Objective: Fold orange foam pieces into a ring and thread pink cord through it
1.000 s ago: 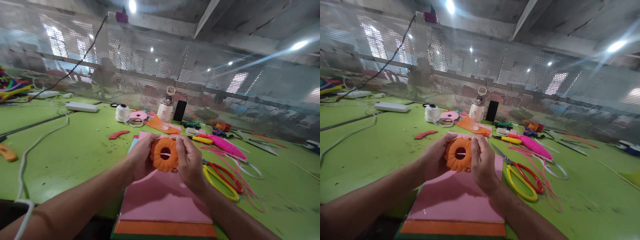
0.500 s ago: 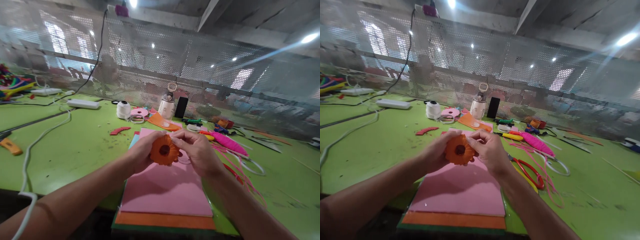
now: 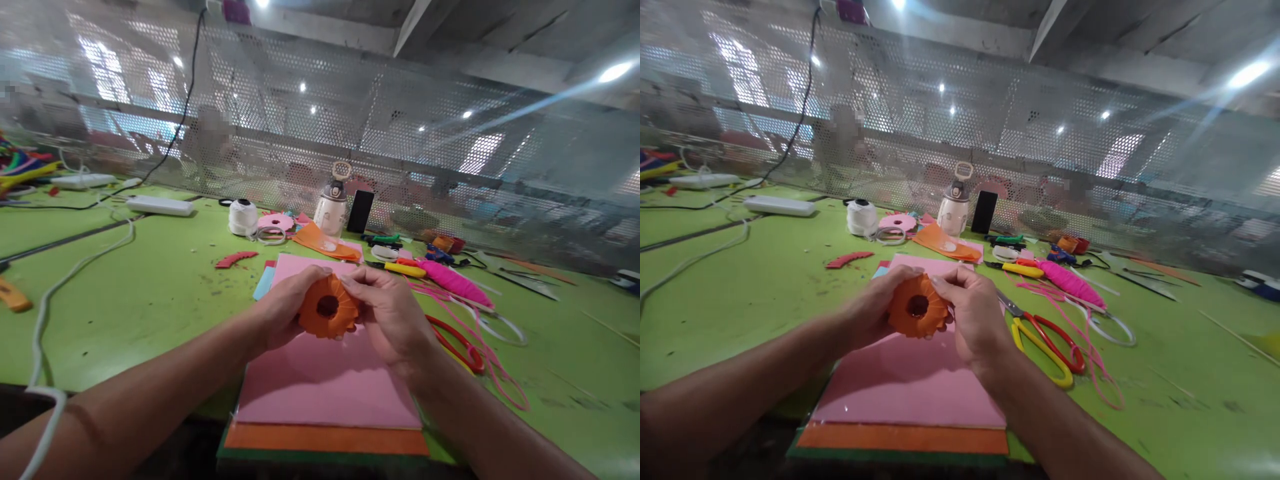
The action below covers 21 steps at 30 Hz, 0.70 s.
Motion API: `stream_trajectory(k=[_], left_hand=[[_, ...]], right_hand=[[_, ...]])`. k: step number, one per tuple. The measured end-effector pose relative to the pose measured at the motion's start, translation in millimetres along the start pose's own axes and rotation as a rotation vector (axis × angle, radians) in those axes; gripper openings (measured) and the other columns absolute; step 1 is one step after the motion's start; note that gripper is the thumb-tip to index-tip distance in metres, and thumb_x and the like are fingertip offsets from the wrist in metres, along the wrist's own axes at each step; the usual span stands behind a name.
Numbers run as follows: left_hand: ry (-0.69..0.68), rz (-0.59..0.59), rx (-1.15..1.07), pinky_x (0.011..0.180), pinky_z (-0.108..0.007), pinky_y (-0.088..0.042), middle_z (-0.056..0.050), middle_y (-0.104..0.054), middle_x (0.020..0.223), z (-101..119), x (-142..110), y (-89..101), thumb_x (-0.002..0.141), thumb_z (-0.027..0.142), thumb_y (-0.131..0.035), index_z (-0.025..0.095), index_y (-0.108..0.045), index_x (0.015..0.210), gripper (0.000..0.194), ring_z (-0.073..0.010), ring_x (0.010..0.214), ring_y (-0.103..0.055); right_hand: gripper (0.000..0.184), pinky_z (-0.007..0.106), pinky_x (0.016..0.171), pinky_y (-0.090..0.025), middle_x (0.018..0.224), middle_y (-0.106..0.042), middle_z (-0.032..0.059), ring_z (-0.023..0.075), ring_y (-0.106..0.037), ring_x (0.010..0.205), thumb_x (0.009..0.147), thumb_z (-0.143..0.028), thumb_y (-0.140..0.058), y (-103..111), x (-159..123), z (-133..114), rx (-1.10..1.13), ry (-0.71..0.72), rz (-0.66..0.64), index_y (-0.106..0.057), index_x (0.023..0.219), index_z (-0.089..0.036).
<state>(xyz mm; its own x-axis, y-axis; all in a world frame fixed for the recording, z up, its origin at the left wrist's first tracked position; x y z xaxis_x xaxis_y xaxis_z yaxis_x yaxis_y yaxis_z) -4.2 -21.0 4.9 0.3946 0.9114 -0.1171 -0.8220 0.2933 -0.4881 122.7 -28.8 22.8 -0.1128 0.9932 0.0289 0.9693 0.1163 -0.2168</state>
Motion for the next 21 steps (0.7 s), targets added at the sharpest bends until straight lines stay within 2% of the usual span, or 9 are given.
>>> stream_trajectory(k=[3,7,10,13,18,21], left_hand=[[-0.009,-0.001,-0.023,0.053,-0.032,-0.053,-0.007,-0.067,0.070,-1.3,1.5,0.6,0.080,0.031,-0.052,0.014,-0.060,0.078,0.019,-0.0196,0.057,-0.064],[-0.002,0.057,-0.084,0.051,-0.031,-0.053,-0.006,-0.066,0.068,-2.6,2.5,0.6,0.078,0.028,-0.053,0.015,-0.059,0.076,0.014,-0.0206,0.058,-0.065],[-0.008,0.077,-0.118,0.053,-0.033,-0.054,-0.007,-0.067,0.070,-3.2,2.5,-0.9,0.077,0.028,-0.053,0.015,-0.059,0.076,0.014,-0.0203,0.058,-0.065],[-0.011,0.062,-0.122,0.050,-0.031,-0.052,-0.006,-0.067,0.068,-4.1,2.8,-2.8,0.077,0.028,-0.053,0.015,-0.059,0.074,0.015,-0.0187,0.055,-0.063],[0.004,0.066,-0.126,0.044,-0.027,-0.048,-0.004,-0.064,0.062,-6.7,3.6,-4.7,0.077,0.027,-0.051,0.015,-0.058,0.071,0.015,-0.0177,0.050,-0.061],[-0.004,0.055,-0.136,0.043,-0.027,-0.049,-0.004,-0.065,0.062,-7.1,3.6,-6.3,0.077,0.026,-0.050,0.015,-0.058,0.071,0.015,-0.0178,0.050,-0.061]], right_hand=[[0.026,0.022,0.039,-0.026,0.055,-0.048,-0.0046,0.0075,-0.037,0.044,0.065,-0.036,-0.073,0.2,0.7,4.8,-0.045,0.061,0.034,-0.055,0.061,-0.018],[0.021,0.025,0.053,-0.039,0.068,-0.053,-0.0017,0.0108,-0.046,0.058,0.074,-0.036,-0.067,-2.7,-1.9,6.4,-0.217,0.331,0.110,-0.059,0.069,-0.018],[0.019,0.026,0.060,-0.042,0.070,-0.053,-0.0011,0.0127,-0.049,0.064,0.080,-0.036,-0.062,-4.9,-4.7,5.4,-0.320,0.447,0.130,-0.058,0.074,-0.018],[0.018,0.026,0.059,-0.042,0.069,-0.053,-0.0009,0.0127,-0.049,0.063,0.081,-0.035,-0.061,-4.8,-4.2,6.7,-0.311,0.436,0.129,-0.057,0.073,-0.019],[0.017,0.024,0.052,-0.042,0.067,-0.052,-0.0002,0.0123,-0.046,0.059,0.076,-0.032,-0.064,-5.1,-2.0,11.5,-0.170,0.293,0.149,-0.056,0.069,-0.019],[0.017,0.023,0.050,-0.041,0.067,-0.053,-0.0004,0.0116,-0.046,0.058,0.072,-0.032,-0.067,-6.5,-3.1,10.7,-0.082,0.254,0.158,-0.057,0.067,-0.019]])
Point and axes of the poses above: each hand's wrist, its own x-axis towards the middle knuckle, its own y-axis out of the back of the hand, z = x × y, the point moved 2 cm from there along x, towards the middle knuckle
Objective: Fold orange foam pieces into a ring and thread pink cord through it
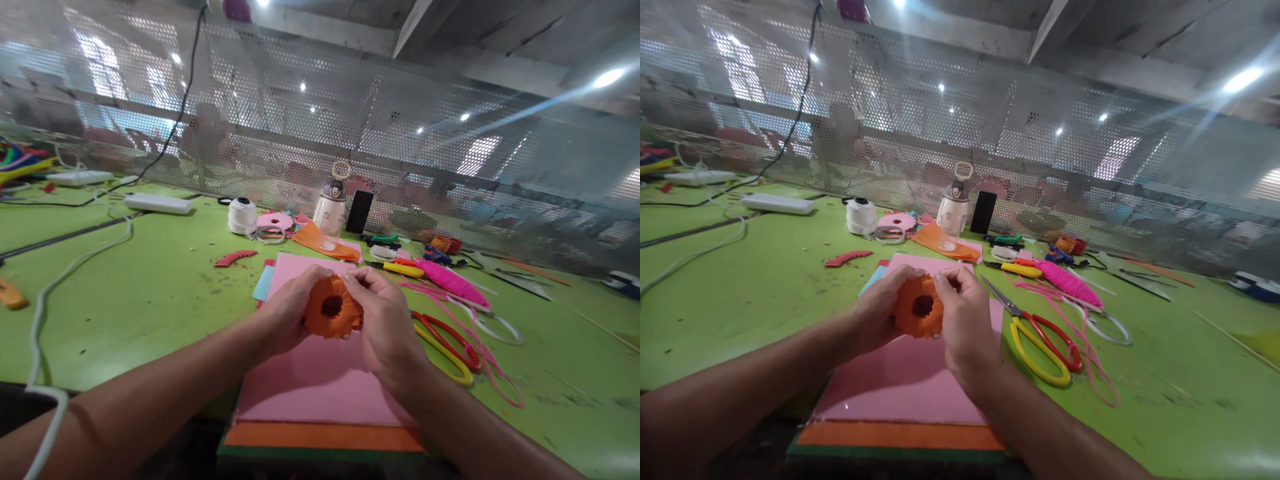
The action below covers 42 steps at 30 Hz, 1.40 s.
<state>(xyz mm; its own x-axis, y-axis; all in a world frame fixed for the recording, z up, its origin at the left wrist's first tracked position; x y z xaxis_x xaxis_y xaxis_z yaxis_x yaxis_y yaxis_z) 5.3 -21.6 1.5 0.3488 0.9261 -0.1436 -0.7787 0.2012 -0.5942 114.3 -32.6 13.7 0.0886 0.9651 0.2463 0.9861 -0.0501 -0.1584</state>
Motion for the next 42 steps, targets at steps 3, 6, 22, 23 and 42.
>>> stream_trajectory(k=[3,6,22,23,42], left_hand=[[0.016,-0.007,-0.015,0.044,-0.029,-0.051,-0.006,-0.066,0.063,0.2,0.4,-0.1,0.078,0.026,-0.049,0.014,-0.060,0.072,0.017,-0.0193,0.051,-0.063],[0.026,-0.010,-0.040,0.050,-0.033,-0.055,-0.008,-0.069,0.068,2.4,1.2,1.9,0.080,0.026,-0.050,0.013,-0.063,0.078,0.019,-0.0212,0.057,-0.066],[-0.017,-0.035,0.010,0.057,-0.043,-0.057,-0.017,-0.070,0.085,21.4,2.4,8.4,0.095,0.042,-0.037,0.009,-0.063,0.102,0.043,-0.0272,0.067,-0.069],[-0.021,-0.037,0.015,0.056,-0.043,-0.057,-0.016,-0.070,0.085,22.1,2.4,9.0,0.095,0.044,-0.036,0.009,-0.063,0.101,0.045,-0.0271,0.066,-0.069],[-0.501,-0.161,0.273,0.055,-0.025,-0.053,-0.002,-0.059,0.082,11.1,9.8,16.8,0.091,0.038,-0.054,0.023,-0.054,0.116,0.030,-0.0147,0.072,-0.060]], right_hand=[[0.020,0.023,0.051,-0.041,0.065,-0.053,-0.0020,0.0103,-0.047,0.057,0.068,-0.031,-0.071,0.3,1.7,-1.4,0.075,-0.032,-0.014,-0.057,0.064,-0.018],[0.022,0.024,0.051,-0.041,0.064,-0.055,-0.0018,0.0107,-0.049,0.055,0.068,-0.034,-0.073,1.8,6.8,-1.0,0.108,-0.086,-0.061,-0.060,0.066,-0.018],[0.036,0.028,0.060,-0.044,0.062,-0.050,-0.0013,0.0140,-0.048,0.060,0.085,-0.047,-0.059,14.4,22.4,-7.0,-0.283,0.150,-0.165,-0.052,0.062,-0.020],[0.034,0.029,0.062,-0.045,0.064,-0.051,-0.0010,0.0145,-0.050,0.062,0.086,-0.046,-0.058,13.7,22.3,-6.3,-0.279,0.156,-0.184,-0.054,0.065,-0.020],[0.018,0.027,0.058,-0.047,0.069,-0.063,0.0012,0.0136,-0.056,0.060,0.081,-0.033,-0.064,11.2,19.9,1.3,-0.269,0.334,0.005,-0.066,0.082,-0.016]])
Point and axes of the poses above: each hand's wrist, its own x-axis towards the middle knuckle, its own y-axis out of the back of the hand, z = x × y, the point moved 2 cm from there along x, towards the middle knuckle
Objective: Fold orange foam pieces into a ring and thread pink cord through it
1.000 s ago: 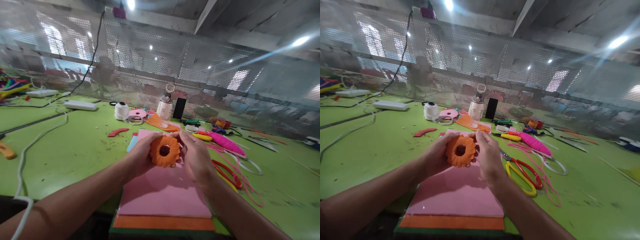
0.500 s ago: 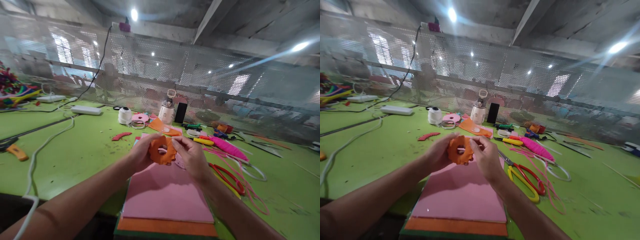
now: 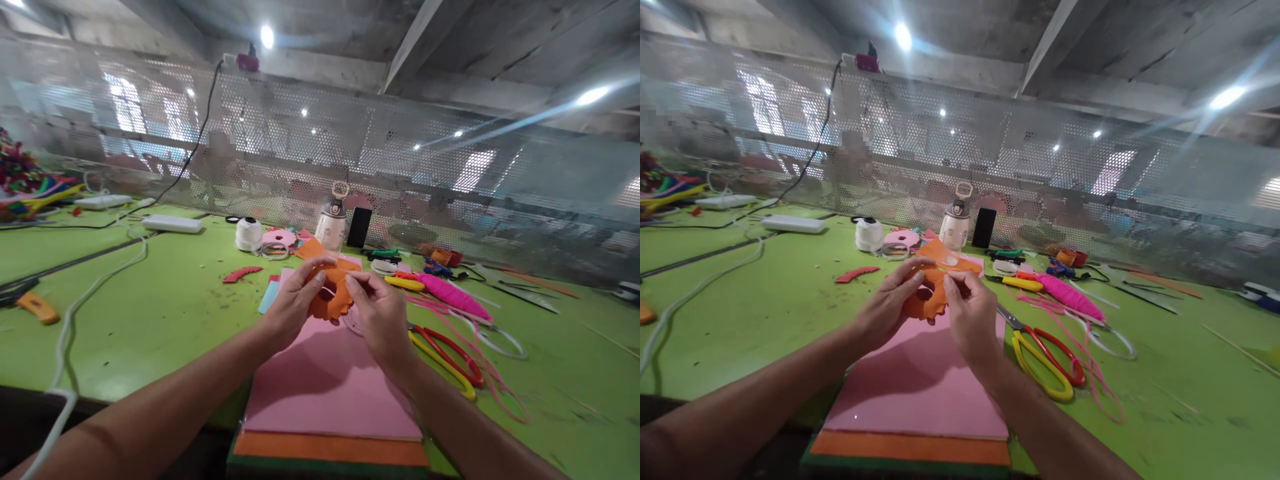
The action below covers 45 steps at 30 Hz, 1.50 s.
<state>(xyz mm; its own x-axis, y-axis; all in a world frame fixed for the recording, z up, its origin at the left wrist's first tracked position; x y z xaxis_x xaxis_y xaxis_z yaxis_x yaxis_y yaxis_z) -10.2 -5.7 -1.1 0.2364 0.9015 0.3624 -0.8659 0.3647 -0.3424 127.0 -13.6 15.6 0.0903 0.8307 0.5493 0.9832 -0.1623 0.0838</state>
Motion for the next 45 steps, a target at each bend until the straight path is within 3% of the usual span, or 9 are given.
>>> stream_trajectory(k=[5,11,17,22,25,29,33,39,45], left_hand=[[-0.059,0.072,0.060,0.052,-0.019,-0.050,0.002,-0.053,0.071,-0.2,-1.7,-1.1,0.092,0.041,-0.051,0.022,-0.056,0.108,0.026,-0.0097,0.064,-0.053],[-0.063,0.096,0.068,0.040,-0.022,-0.052,0.002,-0.051,0.071,2.4,-3.8,-6.7,0.088,0.044,-0.055,0.021,-0.055,0.105,0.029,-0.0122,0.061,-0.052],[-0.046,0.077,0.051,0.038,-0.027,-0.054,0.001,-0.053,0.074,5.5,-1.8,-7.2,0.089,0.044,-0.054,0.020,-0.055,0.106,0.030,-0.0141,0.060,-0.056],[0.048,-0.046,-0.096,0.053,-0.037,-0.060,-0.006,-0.062,0.096,13.9,-0.1,-3.1,0.090,0.044,-0.051,0.023,-0.050,0.125,0.041,-0.0211,0.075,-0.066],[0.102,-0.089,-0.174,0.062,-0.040,-0.060,-0.008,-0.065,0.103,16.5,0.2,0.9,0.086,0.032,-0.058,0.024,-0.046,0.130,0.046,-0.0224,0.081,-0.067],[0.173,-0.178,-0.109,0.060,-0.032,-0.056,-0.007,-0.068,0.090,11.7,0.1,3.0,0.078,0.014,-0.064,0.019,-0.043,0.134,0.059,-0.0193,0.070,-0.067],[0.102,-0.207,-0.028,0.056,-0.030,-0.054,-0.002,-0.068,0.077,3.2,0.6,3.4,0.071,0.008,-0.073,0.025,-0.021,0.148,0.094,-0.0186,0.063,-0.067],[0.068,-0.194,0.104,0.059,-0.031,-0.056,-0.007,-0.070,0.080,-3.4,1.5,2.1,0.066,0.015,-0.082,0.019,-0.018,0.149,0.105,-0.0223,0.071,-0.070],[-0.015,-0.199,0.152,0.080,-0.032,-0.057,-0.010,-0.065,0.110,-1.1,-1.2,-2.9,0.061,0.016,-0.085,0.025,-0.030,0.145,0.101,-0.0203,0.093,-0.068]], right_hand=[[0.015,0.026,0.059,-0.047,0.072,-0.065,0.0016,0.0131,-0.056,0.062,0.084,-0.031,-0.061,-4.6,-7.8,-3.3,-0.054,0.101,0.021,-0.066,0.084,-0.016],[0.015,0.026,0.063,-0.047,0.074,-0.065,0.0019,0.0132,-0.057,0.066,0.086,-0.028,-0.060,-3.8,-11.1,-5.2,-0.154,0.177,0.021,-0.068,0.084,-0.016],[0.017,0.026,0.060,-0.047,0.075,-0.065,0.0019,0.0133,-0.057,0.065,0.085,-0.032,-0.061,-3.4,-8.2,-3.7,-0.058,0.096,-0.006,-0.066,0.085,-0.016],[0.023,0.027,0.061,-0.048,0.074,-0.064,0.0012,0.0140,-0.058,0.065,0.080,-0.039,-0.067,0.2,3.1,8.1,0.113,-0.057,0.044,-0.066,0.086,-0.016],[0.024,0.030,0.067,-0.050,0.078,-0.067,0.0022,0.0159,-0.061,0.070,0.079,-0.039,-0.066,3.4,9.5,16.2,0.158,-0.075,0.054,-0.066,0.087,-0.017],[0.022,0.030,0.068,-0.050,0.078,-0.066,0.0023,0.0158,-0.061,0.071,0.079,-0.039,-0.065,7.6,15.0,19.9,0.144,-0.049,0.082,-0.065,0.085,-0.018],[0.022,0.030,0.065,-0.051,0.076,-0.065,0.0018,0.0156,-0.060,0.068,0.077,-0.035,-0.066,11.1,18.9,17.6,0.147,-0.053,0.138,-0.065,0.091,-0.017],[0.024,0.034,0.077,-0.052,0.097,-0.072,0.0069,0.0211,-0.065,0.086,0.077,-0.027,-0.058,12.4,23.0,15.8,0.111,-0.105,-0.007,-0.072,0.093,-0.017],[0.035,0.035,0.086,-0.050,0.109,-0.069,0.0060,0.0211,-0.064,0.098,0.091,-0.044,-0.049,7.9,14.1,2.0,0.152,0.010,-0.141,-0.068,0.108,-0.020]])
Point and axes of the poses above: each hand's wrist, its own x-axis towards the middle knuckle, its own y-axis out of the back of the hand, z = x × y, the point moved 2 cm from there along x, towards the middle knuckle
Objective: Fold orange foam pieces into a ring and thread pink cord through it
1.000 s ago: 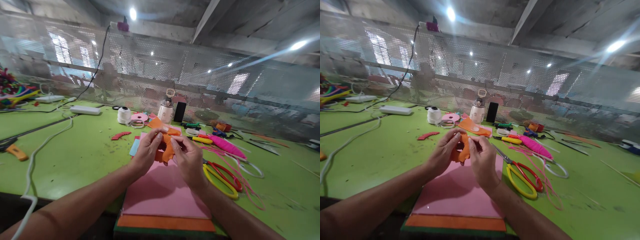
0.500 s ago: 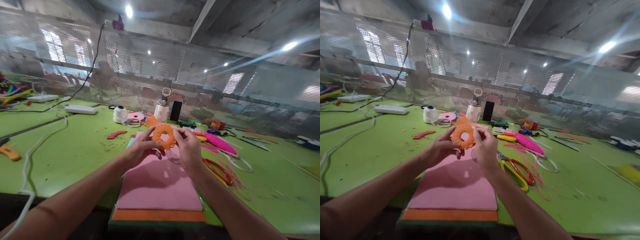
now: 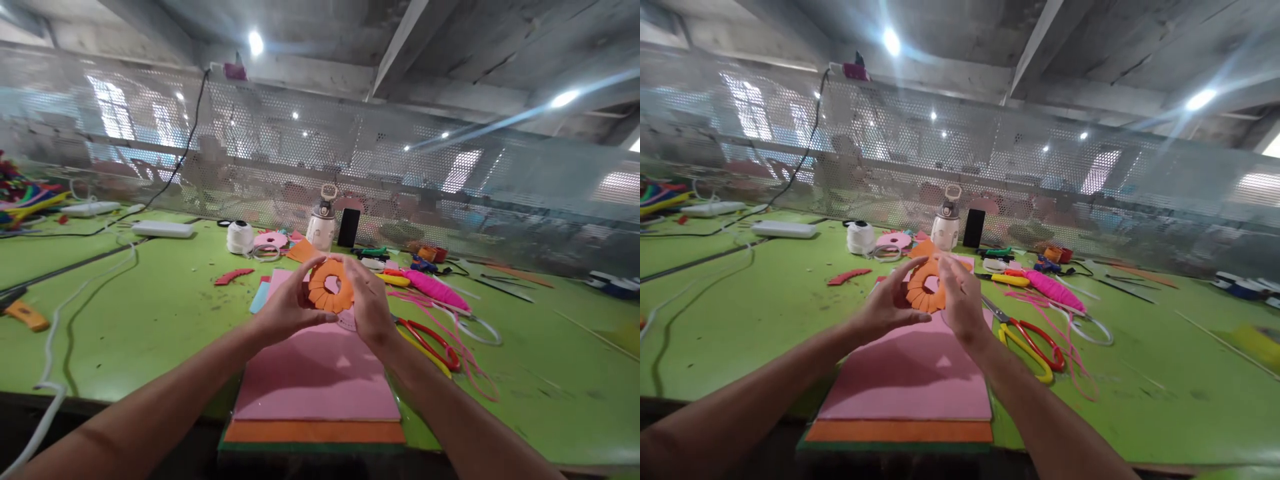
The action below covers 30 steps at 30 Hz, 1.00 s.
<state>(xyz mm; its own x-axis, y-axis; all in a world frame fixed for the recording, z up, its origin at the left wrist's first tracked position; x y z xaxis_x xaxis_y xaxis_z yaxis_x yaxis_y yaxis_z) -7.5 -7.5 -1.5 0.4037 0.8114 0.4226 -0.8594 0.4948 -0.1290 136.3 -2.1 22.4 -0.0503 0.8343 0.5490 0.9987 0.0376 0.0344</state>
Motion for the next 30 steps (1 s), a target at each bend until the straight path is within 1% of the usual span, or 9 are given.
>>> stream_trajectory(k=[2,5,9,16,19,21,23,25,30], left_hand=[[-0.043,-0.018,0.047,0.086,-0.034,-0.056,-0.011,-0.059,0.125,1.5,-1.2,-1.3,0.063,0.015,-0.084,0.029,-0.032,0.144,0.097,-0.0219,0.105,-0.064],[-0.124,-0.031,0.156,0.095,-0.039,-0.053,-0.011,-0.046,0.142,3.3,-3.2,-1.8,0.063,0.016,-0.083,0.031,-0.038,0.141,0.091,-0.0263,0.121,-0.055],[-0.207,-0.015,0.292,0.105,-0.044,-0.044,-0.012,-0.046,0.144,4.4,-5.2,-1.4,0.062,0.018,-0.084,0.027,-0.045,0.138,0.087,-0.0302,0.132,-0.044],[-0.263,0.008,0.297,0.108,-0.043,-0.041,-0.012,-0.051,0.140,3.8,-6.5,-3.6,0.061,0.019,-0.085,0.026,-0.049,0.136,0.084,-0.0293,0.131,-0.046],[-0.236,-0.004,0.289,0.108,-0.043,-0.040,-0.013,-0.051,0.140,3.5,-6.6,-4.3,0.062,0.021,-0.085,0.026,-0.047,0.138,0.085,-0.0303,0.132,-0.045],[-0.212,-0.014,0.293,0.109,-0.045,-0.040,-0.014,-0.047,0.144,3.4,-6.9,-4.0,0.062,0.023,-0.085,0.026,-0.042,0.142,0.090,-0.0314,0.133,-0.044],[-0.206,-0.033,0.300,0.109,-0.046,-0.039,-0.015,-0.043,0.148,3.9,-7.1,-3.4,0.062,0.024,-0.085,0.027,-0.036,0.145,0.097,-0.0317,0.134,-0.044],[-0.214,-0.047,0.305,0.108,-0.047,-0.040,-0.014,-0.045,0.146,5.0,-6.8,-2.3,0.063,0.024,-0.084,0.028,-0.033,0.147,0.099,-0.0306,0.132,-0.046],[-0.241,0.003,0.353,0.104,-0.046,-0.045,-0.015,-0.057,0.133,6.9,-5.4,0.6,0.069,0.025,-0.080,0.022,-0.045,0.140,0.080,-0.0297,0.123,-0.055]], right_hand=[[0.038,0.033,0.081,-0.051,0.098,-0.070,0.0050,0.0194,-0.064,0.090,0.092,-0.049,-0.047,-2.2,-3.3,-3.3,-0.008,0.019,-0.034,-0.067,0.109,-0.021],[0.040,0.031,0.075,-0.051,0.088,-0.069,0.0036,0.0179,-0.063,0.082,0.093,-0.051,-0.046,-3.2,-7.2,-3.8,-0.007,0.040,-0.016,-0.068,0.108,-0.021],[0.042,0.031,0.074,-0.051,0.088,-0.068,0.0039,0.0175,-0.063,0.082,0.093,-0.053,-0.044,-4.2,-11.8,-3.0,0.029,0.051,0.053,-0.070,0.102,-0.022],[0.044,0.028,0.061,-0.051,0.078,-0.067,0.0032,0.0155,-0.063,0.069,0.093,-0.056,-0.043,-5.9,-15.9,-5.6,-0.009,0.029,0.140,-0.070,0.093,-0.021],[0.044,0.031,0.068,-0.053,0.084,-0.069,0.0046,0.0180,-0.067,0.079,0.092,-0.056,-0.043,-4.9,-14.9,-4.1,0.001,0.022,0.144,-0.069,0.091,-0.022],[0.044,0.033,0.075,-0.054,0.090,-0.070,0.0057,0.0195,-0.067,0.087,0.092,-0.057,-0.043,-3.3,-13.4,-4.4,0.017,0.023,0.141,-0.069,0.090,-0.022],[0.044,0.034,0.077,-0.054,0.093,-0.071,0.0062,0.0197,-0.068,0.088,0.091,-0.057,-0.044,-1.0,-11.2,-5.9,0.044,0.025,0.137,-0.069,0.089,-0.021],[0.045,0.034,0.076,-0.054,0.092,-0.071,0.0062,0.0191,-0.068,0.085,0.091,-0.058,-0.044,1.3,-9.0,-7.6,0.069,0.019,0.129,-0.069,0.090,-0.021],[0.046,0.034,0.078,-0.054,0.092,-0.072,0.0068,0.0208,-0.068,0.091,0.091,-0.058,-0.043,3.2,-7.9,-10.6,0.018,0.047,0.140,-0.069,0.090,-0.021]])
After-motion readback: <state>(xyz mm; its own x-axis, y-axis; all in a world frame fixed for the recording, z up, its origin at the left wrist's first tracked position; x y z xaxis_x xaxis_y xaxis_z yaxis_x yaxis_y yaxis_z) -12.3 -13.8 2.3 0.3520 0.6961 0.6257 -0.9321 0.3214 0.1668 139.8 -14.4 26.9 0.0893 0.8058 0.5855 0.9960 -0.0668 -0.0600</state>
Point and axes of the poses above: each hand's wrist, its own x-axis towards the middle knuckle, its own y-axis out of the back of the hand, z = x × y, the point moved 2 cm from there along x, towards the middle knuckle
